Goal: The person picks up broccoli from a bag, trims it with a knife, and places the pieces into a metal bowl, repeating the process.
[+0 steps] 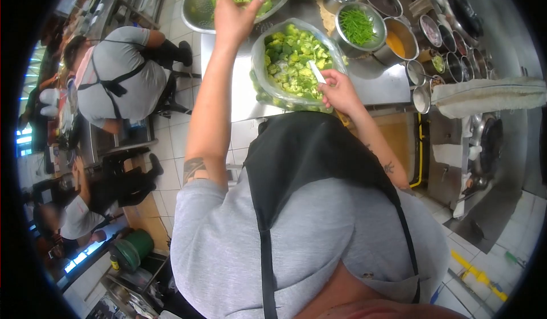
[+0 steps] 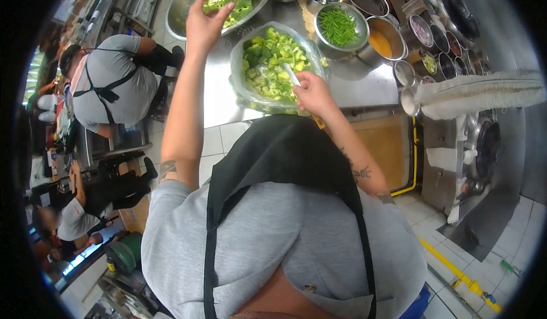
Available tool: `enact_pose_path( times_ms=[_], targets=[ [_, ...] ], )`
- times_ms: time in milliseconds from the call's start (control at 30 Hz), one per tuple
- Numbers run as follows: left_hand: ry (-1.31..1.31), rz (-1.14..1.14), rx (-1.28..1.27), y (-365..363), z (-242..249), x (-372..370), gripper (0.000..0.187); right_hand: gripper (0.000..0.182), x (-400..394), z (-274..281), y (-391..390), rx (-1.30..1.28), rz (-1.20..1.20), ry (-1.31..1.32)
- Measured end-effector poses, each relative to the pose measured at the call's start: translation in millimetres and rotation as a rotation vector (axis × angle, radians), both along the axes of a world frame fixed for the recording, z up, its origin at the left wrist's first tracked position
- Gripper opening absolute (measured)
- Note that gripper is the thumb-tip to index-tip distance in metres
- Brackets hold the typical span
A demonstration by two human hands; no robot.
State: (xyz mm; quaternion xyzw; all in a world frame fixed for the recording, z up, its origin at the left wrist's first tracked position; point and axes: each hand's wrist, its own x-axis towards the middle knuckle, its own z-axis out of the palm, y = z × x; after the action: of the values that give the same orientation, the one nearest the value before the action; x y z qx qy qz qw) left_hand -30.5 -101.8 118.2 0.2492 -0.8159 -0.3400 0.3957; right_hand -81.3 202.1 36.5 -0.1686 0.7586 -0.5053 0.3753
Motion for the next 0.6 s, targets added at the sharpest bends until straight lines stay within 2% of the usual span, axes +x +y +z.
enact_pose_path(
  times_ms=[67,100,167,200,233,267,300,400,600],
  targets=[
    [0.070,0.044,-0.226,-7,9,-5,0.071,0.038,0,2,1,-0.019,-0.027,-0.001],
    [-0.022,-0.026,-0.152,-2,8,-4,0.061,0.037,1,3,1,-0.030,-0.043,-0.004],
    [-0.364,-0.342,0.080,13,-13,-2,0.051,0.037,-1,-1,2,-0.059,-0.063,0.010],
    [-0.436,-0.460,0.051,28,-35,1,0.036,0.036,0,-3,3,-0.071,-0.074,0.017],
    [-0.678,-0.562,-0.079,38,-60,1,0.028,0.035,2,-2,4,-0.075,-0.083,0.009],
    [-0.956,-0.642,-0.193,50,-86,0,0.025,0.034,3,1,3,-0.078,-0.090,0.003],
    [-1.122,-0.601,-0.201,68,-95,8,0.032,0.033,2,4,4,-0.080,-0.097,0.000],
    [-1.104,-0.455,-0.124,93,-108,22,0.028,0.027,3,-2,5,-0.119,-0.117,-0.028],
    [-1.059,-0.395,-0.079,91,-104,30,0.026,0.025,0,-16,7,-0.187,-0.084,-0.070]
  ],
)
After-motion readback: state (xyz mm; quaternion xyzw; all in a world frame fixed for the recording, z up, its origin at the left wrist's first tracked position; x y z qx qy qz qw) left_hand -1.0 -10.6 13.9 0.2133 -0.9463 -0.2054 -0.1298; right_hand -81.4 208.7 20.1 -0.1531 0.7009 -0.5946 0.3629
